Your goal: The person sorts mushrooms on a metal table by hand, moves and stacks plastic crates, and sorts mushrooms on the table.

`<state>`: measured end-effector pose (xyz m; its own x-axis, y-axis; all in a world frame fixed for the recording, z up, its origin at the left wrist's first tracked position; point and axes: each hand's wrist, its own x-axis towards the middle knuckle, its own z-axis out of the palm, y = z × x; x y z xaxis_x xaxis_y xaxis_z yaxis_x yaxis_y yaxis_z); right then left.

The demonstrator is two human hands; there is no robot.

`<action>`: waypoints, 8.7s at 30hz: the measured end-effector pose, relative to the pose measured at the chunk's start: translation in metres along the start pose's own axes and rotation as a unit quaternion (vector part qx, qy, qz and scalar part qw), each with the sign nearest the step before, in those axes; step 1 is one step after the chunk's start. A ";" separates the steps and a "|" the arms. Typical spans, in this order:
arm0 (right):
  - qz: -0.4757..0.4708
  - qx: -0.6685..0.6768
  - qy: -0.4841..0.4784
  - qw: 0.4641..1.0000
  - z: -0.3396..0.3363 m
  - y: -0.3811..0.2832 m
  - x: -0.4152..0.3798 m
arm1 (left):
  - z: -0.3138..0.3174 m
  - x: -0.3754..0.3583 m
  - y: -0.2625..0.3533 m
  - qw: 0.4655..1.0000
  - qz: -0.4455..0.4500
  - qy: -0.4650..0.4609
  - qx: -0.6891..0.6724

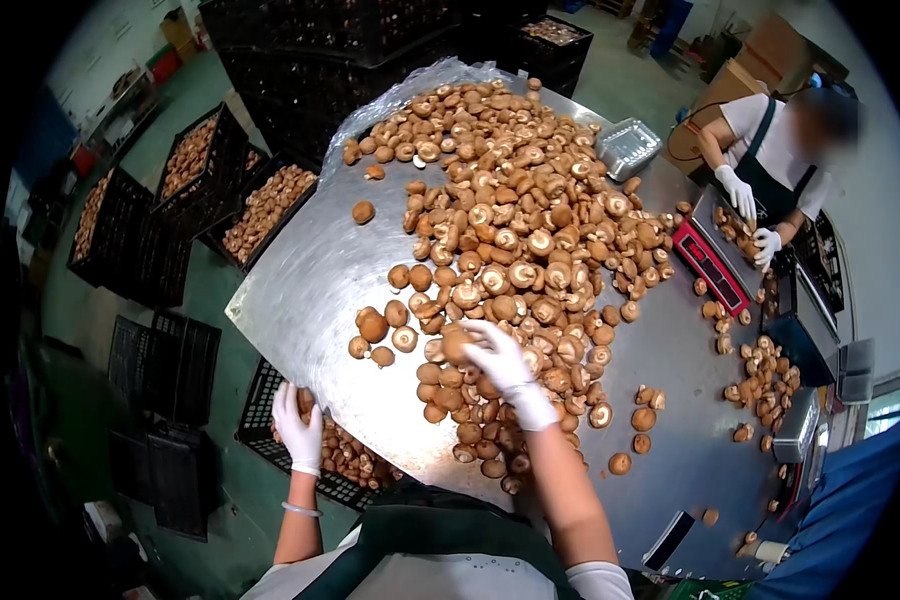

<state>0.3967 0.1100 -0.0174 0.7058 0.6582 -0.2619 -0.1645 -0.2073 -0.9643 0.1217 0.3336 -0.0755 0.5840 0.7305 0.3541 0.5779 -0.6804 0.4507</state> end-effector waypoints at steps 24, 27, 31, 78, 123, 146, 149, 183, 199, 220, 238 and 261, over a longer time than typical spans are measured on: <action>0.083 0.381 -0.073 0.918 0.041 0.006 -0.035 | 0.050 0.075 0.120 0.604 -0.162 -0.317 -0.713; 0.106 0.388 -0.121 0.908 0.056 0.012 -0.038 | 0.032 0.049 0.131 0.645 -0.159 -0.409 -0.625; 0.097 0.374 -0.133 0.912 0.057 0.021 -0.057 | 0.034 0.034 0.119 0.752 -0.019 -0.340 -0.564; 0.152 0.263 -0.292 0.907 0.093 0.037 -0.102 | -0.023 0.050 0.028 0.899 -0.145 -0.280 -0.303; -0.188 0.612 0.491 0.590 -0.301 0.105 -0.128 | 0.096 0.042 0.137 0.944 0.146 -0.187 -0.230; -0.196 -0.514 0.084 0.831 0.013 0.040 -0.044 | 0.075 -0.010 0.086 0.630 -0.360 -0.330 -0.603; -0.179 -0.529 0.086 0.825 0.029 0.054 -0.062 | 0.077 -0.042 0.079 0.658 -0.337 -0.326 -0.590; -0.178 -0.657 0.043 0.731 0.035 0.063 -0.078 | 0.028 -0.083 0.058 0.743 -0.113 -0.539 -0.380; -0.156 -0.352 0.033 0.922 0.002 0.038 -0.153 | -0.035 -0.039 0.014 0.907 0.205 -0.357 0.084; 0.138 0.500 -0.041 0.854 0.028 0.081 -0.143 | 0.006 -0.048 0.114 0.162 -0.322 -0.488 -0.795; 0.097 0.553 -0.020 0.827 0.064 0.048 -0.141 | -0.020 -0.031 0.154 0.708 -0.053 -0.446 -0.545; -0.255 0.529 0.251 0.770 -0.253 0.087 -0.165 | 0.004 -0.020 0.057 0.954 0.110 -0.218 -0.175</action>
<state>0.4408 -0.1998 -0.0480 0.9980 0.0412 -0.0478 -0.0595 0.8650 -0.4982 0.1452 0.2804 -0.0596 0.8952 0.4260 0.1310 0.2329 -0.6978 0.6773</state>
